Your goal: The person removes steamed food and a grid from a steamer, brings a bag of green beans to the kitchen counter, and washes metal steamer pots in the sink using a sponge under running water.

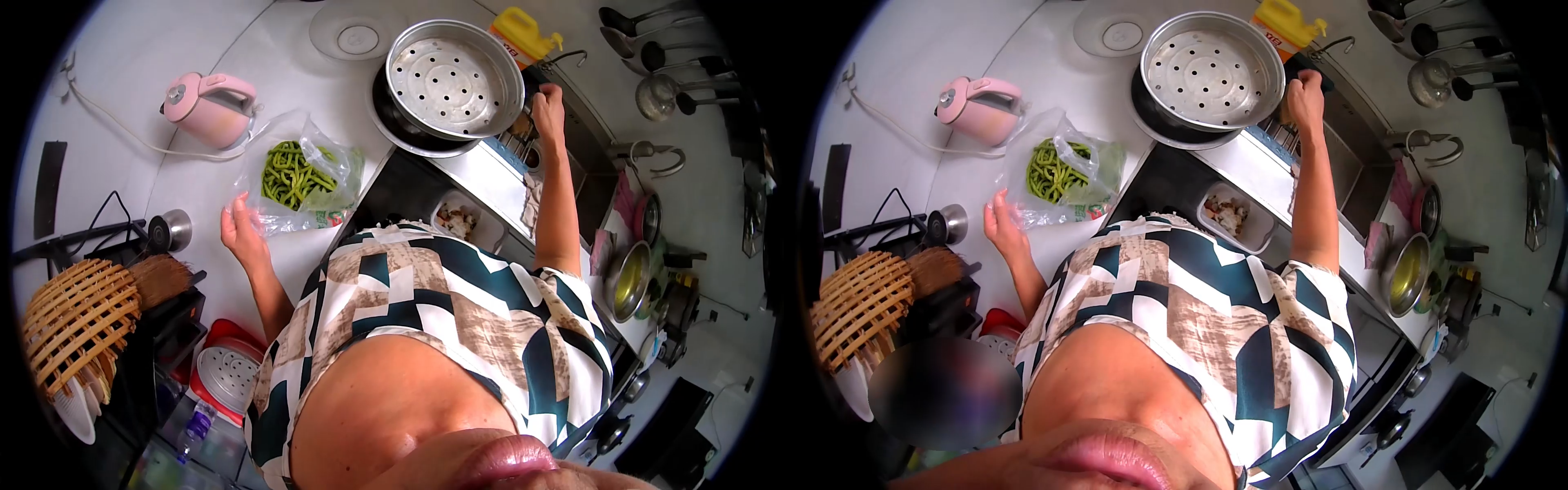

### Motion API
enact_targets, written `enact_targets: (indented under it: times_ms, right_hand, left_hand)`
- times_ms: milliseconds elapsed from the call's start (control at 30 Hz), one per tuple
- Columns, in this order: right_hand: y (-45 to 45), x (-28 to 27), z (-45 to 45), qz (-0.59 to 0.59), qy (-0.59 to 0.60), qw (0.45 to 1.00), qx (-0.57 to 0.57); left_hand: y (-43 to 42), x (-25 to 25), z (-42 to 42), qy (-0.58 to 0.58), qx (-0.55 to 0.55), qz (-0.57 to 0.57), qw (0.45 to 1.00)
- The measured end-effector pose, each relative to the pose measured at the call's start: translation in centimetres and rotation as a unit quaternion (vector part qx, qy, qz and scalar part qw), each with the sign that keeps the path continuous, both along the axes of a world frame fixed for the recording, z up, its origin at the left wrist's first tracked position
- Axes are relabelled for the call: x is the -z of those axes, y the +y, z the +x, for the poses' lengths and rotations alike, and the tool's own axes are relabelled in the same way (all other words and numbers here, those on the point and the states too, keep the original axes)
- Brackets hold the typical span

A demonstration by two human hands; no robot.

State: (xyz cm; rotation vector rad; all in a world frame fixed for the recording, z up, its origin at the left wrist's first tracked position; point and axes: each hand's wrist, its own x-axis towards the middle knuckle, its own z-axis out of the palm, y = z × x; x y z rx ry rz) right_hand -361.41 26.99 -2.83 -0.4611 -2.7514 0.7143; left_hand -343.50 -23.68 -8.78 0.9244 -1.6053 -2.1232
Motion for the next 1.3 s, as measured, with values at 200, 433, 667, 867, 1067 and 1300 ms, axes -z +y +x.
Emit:
enact_targets:
  times_ms: [200,433,667,867,1067,1300]
  right_hand:
    - [-0.1,4.8,2.3,-0.252,-0.304,0.916,0.069]
    - [3.1,6.1,9.1,-0.622,-0.098,0.742,0.23]
    - [13.3,6.0,15.9,-0.578,0.064,0.723,0.374]
    - [16.2,10.0,13.4,-0.622,0.087,0.623,0.466]
    - [6.4,7.5,5.5,-0.537,0.086,0.82,0.179]
    - [-8.2,14.8,-1.6,-0.16,-0.243,0.939,-0.187]
  left_hand:
    - [0.2,0.9,-1.7,0.008,0.029,-0.003,1.0]
    - [0.6,0.6,-2.1,-0.008,0.054,-0.05,0.997]
    - [0.3,1.3,-3.3,-0.015,0.083,-0.034,0.996]
    - [0.6,0.5,-2.6,-0.016,0.105,-0.048,0.993]
    - [1.1,-0.1,-0.8,-0.021,0.075,-0.058,0.995]
    - [1.0,-0.3,1.0,-0.042,0.048,-0.059,0.996]
